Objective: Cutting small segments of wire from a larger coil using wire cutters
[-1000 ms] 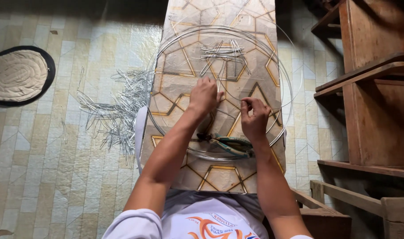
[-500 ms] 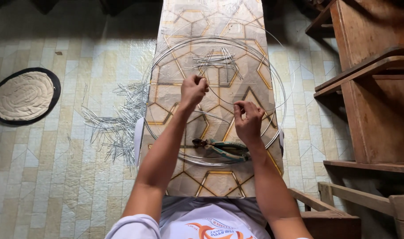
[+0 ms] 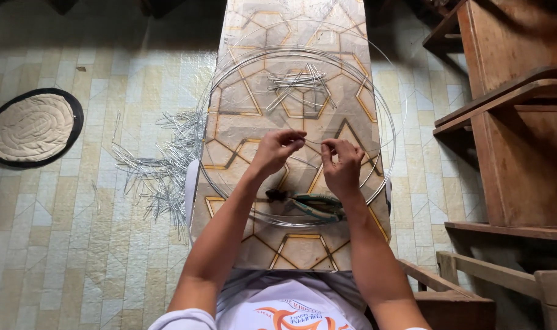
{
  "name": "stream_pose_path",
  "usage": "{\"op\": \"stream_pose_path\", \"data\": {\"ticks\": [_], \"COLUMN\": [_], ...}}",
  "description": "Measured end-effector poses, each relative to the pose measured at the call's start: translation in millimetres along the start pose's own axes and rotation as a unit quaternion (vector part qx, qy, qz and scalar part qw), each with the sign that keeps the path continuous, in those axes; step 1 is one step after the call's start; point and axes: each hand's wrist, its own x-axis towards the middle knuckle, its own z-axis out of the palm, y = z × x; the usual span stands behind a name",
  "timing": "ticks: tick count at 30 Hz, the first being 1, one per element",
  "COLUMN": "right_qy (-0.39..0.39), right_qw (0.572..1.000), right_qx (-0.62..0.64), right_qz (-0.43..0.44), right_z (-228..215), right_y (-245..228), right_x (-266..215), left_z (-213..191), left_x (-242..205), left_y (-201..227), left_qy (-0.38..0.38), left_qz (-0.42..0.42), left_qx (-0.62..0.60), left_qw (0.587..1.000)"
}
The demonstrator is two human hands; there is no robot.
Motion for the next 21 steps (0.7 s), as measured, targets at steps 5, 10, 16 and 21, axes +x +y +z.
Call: {"op": "stream_pose_path", "data": {"ticks": [5,10,16,21], "right_qy": [-0.035,-0.047,-0.038,0.101], "right_qw": [0.999,0.996,0.994,0.982], "right_qx": [-0.009,-0.024,0.011,0.006], "right_qz": [-0.018,-0.067,-0.107,-0.159], "right_z": [4,1,3,2], "right_y": [-5,-17,-16,-38], "right_x": [-5,-5,-1,-3], "left_z": [6,13,11,14], "left_x": [-28,-36,-40,-44], "left_y": [-4,20,16,22], "left_qy": [0.005,0.025,0.078,0.108], "left_qz": [0.043,0.188,0.266,0.301], "left_qx": [0.016,0.105,0.16,0.17], "left_qw": [0.999,0.976,0.948,0.932]}}
